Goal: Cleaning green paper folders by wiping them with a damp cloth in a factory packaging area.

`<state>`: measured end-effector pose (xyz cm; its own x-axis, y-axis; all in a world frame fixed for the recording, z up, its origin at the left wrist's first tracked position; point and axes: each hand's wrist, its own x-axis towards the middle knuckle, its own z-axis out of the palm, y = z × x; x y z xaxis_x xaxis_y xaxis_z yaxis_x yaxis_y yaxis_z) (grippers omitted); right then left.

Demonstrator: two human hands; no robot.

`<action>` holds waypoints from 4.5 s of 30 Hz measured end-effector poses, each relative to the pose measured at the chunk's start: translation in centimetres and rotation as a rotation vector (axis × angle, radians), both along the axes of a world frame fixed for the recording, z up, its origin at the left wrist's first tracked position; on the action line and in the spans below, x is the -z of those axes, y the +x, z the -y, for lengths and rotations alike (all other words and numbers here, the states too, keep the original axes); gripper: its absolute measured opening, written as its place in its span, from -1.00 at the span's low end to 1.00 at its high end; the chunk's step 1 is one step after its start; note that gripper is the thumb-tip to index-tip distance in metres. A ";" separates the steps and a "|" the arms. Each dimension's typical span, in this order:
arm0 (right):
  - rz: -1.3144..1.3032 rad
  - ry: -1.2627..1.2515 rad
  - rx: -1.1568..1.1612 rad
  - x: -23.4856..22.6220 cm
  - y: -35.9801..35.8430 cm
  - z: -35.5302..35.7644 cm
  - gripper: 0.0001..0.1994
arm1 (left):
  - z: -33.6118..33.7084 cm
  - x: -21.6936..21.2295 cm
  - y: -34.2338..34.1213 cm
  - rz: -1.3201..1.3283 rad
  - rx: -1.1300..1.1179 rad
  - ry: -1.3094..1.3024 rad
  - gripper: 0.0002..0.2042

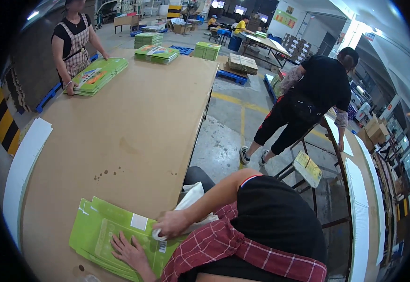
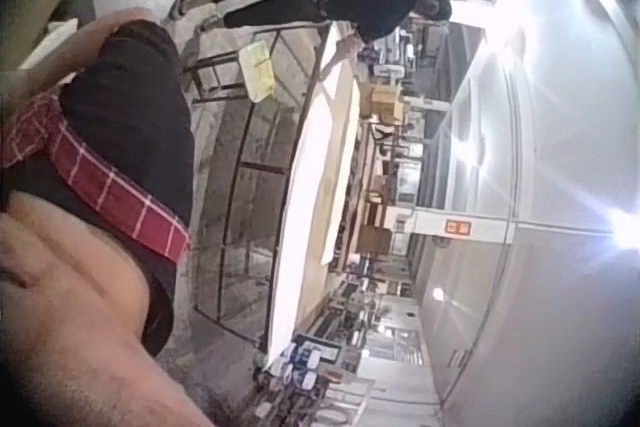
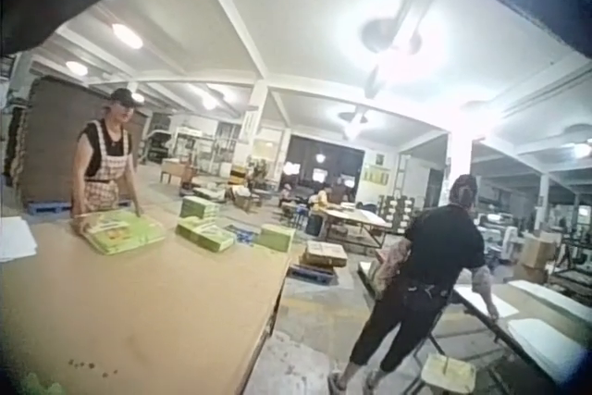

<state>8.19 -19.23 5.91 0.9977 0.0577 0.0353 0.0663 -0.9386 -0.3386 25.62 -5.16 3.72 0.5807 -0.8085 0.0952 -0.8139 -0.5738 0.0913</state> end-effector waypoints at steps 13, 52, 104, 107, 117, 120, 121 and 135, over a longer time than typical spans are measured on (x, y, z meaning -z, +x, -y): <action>0.084 -0.099 0.260 2.6 14.3 4.3 -0.82 | 0.7 -0.8 -0.7 -0.049 -0.004 0.032 -0.54; 0.064 -0.675 3.282 -20.9 -67.4 -28.0 -0.53 | 2.7 10.4 8.1 0.451 0.152 -0.399 -0.55; 0.271 -0.476 3.319 -19.7 -62.8 -20.3 -0.56 | 0.0 -0.5 -0.3 0.070 -0.022 0.103 -0.52; 0.268 -0.481 3.242 -18.7 -64.0 -18.2 -0.55 | 0.1 -0.3 -0.1 0.085 -0.017 0.082 -0.52; 0.559 1.290 1.788 -13.3 -40.3 3.6 -0.65 | -1.3 1.3 0.8 0.081 -0.007 0.016 -0.53; 0.154 1.304 1.364 -10.7 -27.9 6.9 -0.59 | -2.3 2.2 1.1 0.010 0.021 -0.137 -0.53; 0.083 1.160 1.252 -9.3 -25.1 7.6 -0.61 | -1.0 1.8 0.3 -0.078 0.028 -0.198 -0.54; -0.049 -0.110 0.001 -0.6 -0.5 -1.3 -0.79 | 0.0 0.6 -0.4 -0.035 0.010 -0.093 -0.51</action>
<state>7.67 -17.97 6.52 0.9982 0.0571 -0.0202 0.0507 -0.9704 -0.2362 25.24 -5.12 3.09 0.5769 -0.8030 0.1498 -0.8149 -0.5533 0.1726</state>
